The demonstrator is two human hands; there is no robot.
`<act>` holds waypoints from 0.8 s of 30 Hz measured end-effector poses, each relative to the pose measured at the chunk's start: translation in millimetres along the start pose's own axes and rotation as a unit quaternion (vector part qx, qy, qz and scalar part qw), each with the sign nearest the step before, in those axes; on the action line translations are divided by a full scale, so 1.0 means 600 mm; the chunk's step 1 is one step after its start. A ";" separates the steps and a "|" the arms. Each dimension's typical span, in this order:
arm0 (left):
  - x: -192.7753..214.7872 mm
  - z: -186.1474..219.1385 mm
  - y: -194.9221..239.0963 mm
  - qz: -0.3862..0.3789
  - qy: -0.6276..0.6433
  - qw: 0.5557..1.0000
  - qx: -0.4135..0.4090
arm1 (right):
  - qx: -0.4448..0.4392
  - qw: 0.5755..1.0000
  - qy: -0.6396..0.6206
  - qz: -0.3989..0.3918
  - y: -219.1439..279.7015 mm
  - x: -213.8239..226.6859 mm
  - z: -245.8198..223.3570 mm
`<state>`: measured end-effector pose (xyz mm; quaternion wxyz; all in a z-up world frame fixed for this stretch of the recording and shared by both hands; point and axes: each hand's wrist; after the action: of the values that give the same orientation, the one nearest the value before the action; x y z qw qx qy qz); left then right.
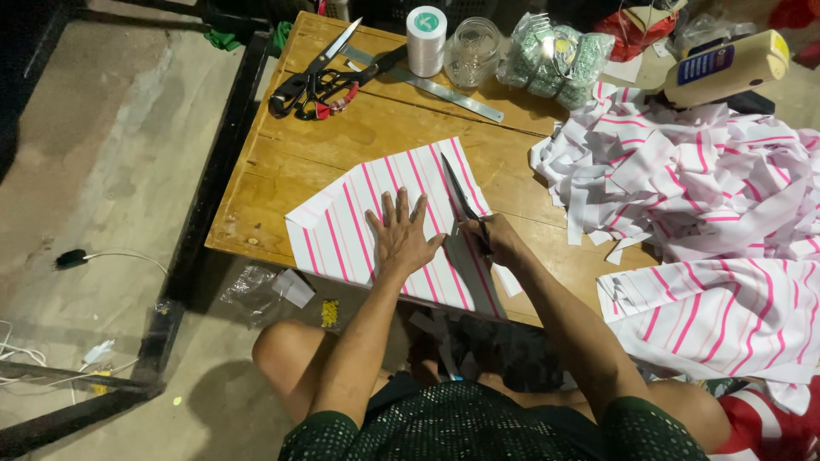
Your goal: Cutting striped fabric into strips using scissors on a wooden table
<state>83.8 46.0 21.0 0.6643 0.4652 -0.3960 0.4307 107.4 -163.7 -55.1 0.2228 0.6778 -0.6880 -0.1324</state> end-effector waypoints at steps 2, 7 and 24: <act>0.003 0.001 0.001 -0.003 0.005 1.000 0.001 | 0.000 0.999 0.037 -0.011 0.013 0.002 -0.025; 0.002 0.004 0.000 -0.003 0.000 1.000 0.003 | -0.010 0.997 0.076 -0.014 0.011 0.015 -0.033; 0.009 0.005 -0.002 -0.010 -0.001 1.000 0.003 | -0.018 0.999 0.029 -0.012 -0.010 -0.004 -0.076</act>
<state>86.2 43.8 26.8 0.6668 0.4718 -0.3903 0.4248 134.8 -156.2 -19.0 0.2533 0.6857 -0.6704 -0.1275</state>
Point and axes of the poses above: each hand's wrist, its own y-axis away from the middle knuckle, its own x-axis out of the back of the hand, z = x × y
